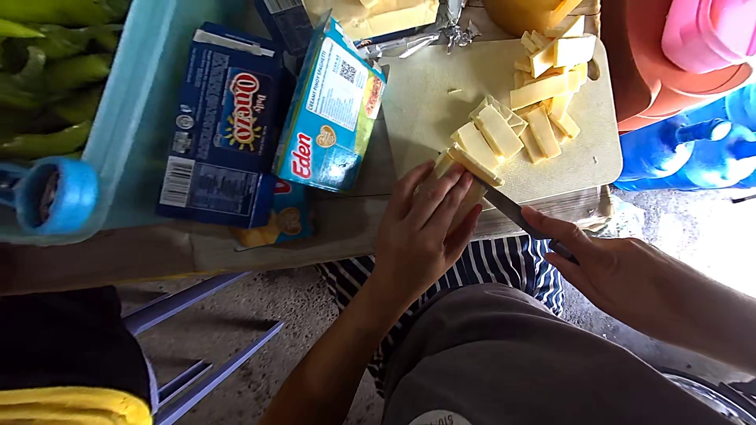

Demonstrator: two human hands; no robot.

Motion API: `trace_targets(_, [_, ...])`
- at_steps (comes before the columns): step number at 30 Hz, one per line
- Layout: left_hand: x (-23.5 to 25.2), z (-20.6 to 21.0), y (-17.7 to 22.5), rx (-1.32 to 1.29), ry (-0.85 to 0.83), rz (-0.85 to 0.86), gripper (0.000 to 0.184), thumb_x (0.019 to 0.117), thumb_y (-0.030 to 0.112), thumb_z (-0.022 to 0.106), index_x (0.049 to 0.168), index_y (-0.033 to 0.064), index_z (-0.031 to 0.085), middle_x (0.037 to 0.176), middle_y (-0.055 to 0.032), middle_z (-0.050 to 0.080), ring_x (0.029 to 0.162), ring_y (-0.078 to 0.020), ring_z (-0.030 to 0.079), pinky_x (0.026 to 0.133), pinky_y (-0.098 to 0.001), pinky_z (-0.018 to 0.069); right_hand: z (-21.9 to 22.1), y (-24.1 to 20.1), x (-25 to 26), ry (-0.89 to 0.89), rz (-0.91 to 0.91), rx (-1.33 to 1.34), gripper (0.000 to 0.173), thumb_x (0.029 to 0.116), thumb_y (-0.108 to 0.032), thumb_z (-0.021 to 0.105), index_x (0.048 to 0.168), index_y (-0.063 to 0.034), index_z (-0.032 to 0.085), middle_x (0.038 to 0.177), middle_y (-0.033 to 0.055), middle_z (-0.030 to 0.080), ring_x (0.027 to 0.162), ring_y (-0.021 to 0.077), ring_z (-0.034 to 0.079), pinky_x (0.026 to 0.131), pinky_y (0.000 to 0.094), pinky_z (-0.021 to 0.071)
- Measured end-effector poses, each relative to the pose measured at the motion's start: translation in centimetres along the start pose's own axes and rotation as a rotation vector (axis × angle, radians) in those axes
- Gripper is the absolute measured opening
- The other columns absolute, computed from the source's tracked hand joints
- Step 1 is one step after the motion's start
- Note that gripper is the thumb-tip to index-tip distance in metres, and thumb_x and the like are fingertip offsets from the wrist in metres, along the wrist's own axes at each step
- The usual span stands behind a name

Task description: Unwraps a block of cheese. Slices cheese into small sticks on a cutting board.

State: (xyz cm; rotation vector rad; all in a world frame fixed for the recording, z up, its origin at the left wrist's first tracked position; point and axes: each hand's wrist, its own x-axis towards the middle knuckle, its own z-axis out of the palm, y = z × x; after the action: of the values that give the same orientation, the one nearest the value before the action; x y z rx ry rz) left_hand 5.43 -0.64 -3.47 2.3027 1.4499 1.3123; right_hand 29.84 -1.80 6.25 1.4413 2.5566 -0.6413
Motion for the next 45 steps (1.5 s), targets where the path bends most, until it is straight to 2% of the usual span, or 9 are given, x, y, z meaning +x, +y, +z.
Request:
trace_targets(4, [-0.1,-0.3,-0.1,-0.011,-0.009,0.020,0.038,0.0950,0.029,0.070,0.120,0.0006,0.074,0.127,-0.0150,0.071,0.126,-0.0308,0.061,0.114,-0.0394,0.0395,-2.0,1.6,0.3,-0.183,0.071,0.372,0.054,0.1082,-0.039,0.041,0.160,-0.0301,0.031,0.063,-0.0056,0.051,0.047,-0.0001,0.049,0.044,0.0191,0.0443])
trace_targets(6, [-0.3,-0.3,-0.2,-0.011,0.012,0.030,0.036,0.0945,0.026,0.072,0.118,-0.0011,0.074,0.126,-0.0160,0.071,0.124,-0.0298,0.062,0.112,-0.0374,0.0410,-2.3,1.6,-0.2,-0.053,0.011,0.335,0.054,0.1078,-0.038,0.041,0.160,-0.0271,0.032,0.061,-0.0087,0.048,0.047,-0.0042,0.046,0.044,0.0149,0.0408])
trace_targets(11, [-0.3,-0.4,0.0,0.014,0.002,0.010,0.033,0.0940,0.024,0.072,0.118,0.0007,0.075,0.124,-0.0146,0.072,0.124,-0.0297,0.062,0.112,-0.0355,0.0414,-1.8,0.0,-1.4,0.131,-0.076,0.050,0.052,0.1074,-0.035,0.039,0.158,-0.0248,0.039,0.062,-0.0026,0.049,0.047,0.0109,0.049,0.042,0.0283,0.0396])
trace_targets(21, [-0.3,-0.5,0.1,0.023,-0.014,-0.004,0.033,0.0949,0.024,0.072,0.118,0.0010,0.075,0.124,-0.0139,0.072,0.124,-0.0313,0.062,0.110,-0.0359,0.0430,-1.5,-0.7,-1.3,0.071,-0.055,-0.044,0.052,0.1068,-0.031,0.035,0.158,-0.0224,0.039,0.056,0.0001,0.042,0.041,0.0190,0.046,0.037,0.0338,0.0358])
trace_targets(28, [-0.6,-0.5,0.1,0.006,-0.022,-0.020,0.036,0.0952,0.029,0.069,0.119,0.0027,0.075,0.126,-0.0128,0.072,0.125,-0.0318,0.061,0.110,-0.0386,0.0431,0.1,-0.7,-0.3,0.018,0.011,-0.058,0.052,0.1050,-0.025,0.039,0.157,-0.0221,0.042,0.055,0.0053,0.047,0.043,0.0269,0.052,0.038,0.0401,0.0405])
trace_targets(30, [-0.8,-0.7,0.0,-0.003,-0.035,-0.018,0.038,0.0952,0.030,0.067,0.121,0.0026,0.075,0.128,-0.0126,0.071,0.125,-0.0314,0.061,0.110,-0.0391,0.0418,0.0,-0.4,-0.1,-0.024,0.036,0.045,0.052,0.1053,-0.026,0.040,0.157,-0.0229,0.041,0.059,0.0045,0.050,0.045,0.0229,0.052,0.041,0.0377,0.0414])
trace_targets(34, [-1.0,-0.6,-0.3,0.011,-0.008,0.024,0.034,0.0955,0.024,0.069,0.120,0.0007,0.074,0.126,-0.0145,0.072,0.124,-0.0297,0.062,0.111,-0.0358,0.0411,-2.2,1.0,-0.1,-0.121,0.047,0.352,0.054,0.1080,-0.038,0.042,0.160,-0.0287,0.032,0.063,-0.0064,0.050,0.048,-0.0020,0.049,0.045,0.0174,0.0444])
trace_targets(37, [-1.0,-0.6,-0.1,0.011,-0.003,0.012,0.034,0.0942,0.022,0.071,0.120,0.0005,0.074,0.126,-0.0143,0.072,0.125,-0.0292,0.062,0.111,-0.0347,0.0419,-2.3,0.0,-0.9,0.091,-0.050,0.128,0.054,0.1067,-0.036,0.041,0.159,-0.0243,0.037,0.059,-0.0060,0.048,0.046,0.0033,0.045,0.043,0.0215,0.0385])
trace_targets(45, [-0.8,-0.7,0.0,0.006,-0.001,0.007,0.033,0.0935,0.021,0.072,0.120,0.0011,0.074,0.127,-0.0138,0.071,0.122,-0.0286,0.063,0.110,-0.0349,0.0426,-1.8,-1.2,-1.6,0.108,-0.059,-0.044,0.052,0.1067,-0.032,0.036,0.157,-0.0229,0.041,0.058,0.0001,0.045,0.042,0.0169,0.046,0.037,0.0322,0.0361])
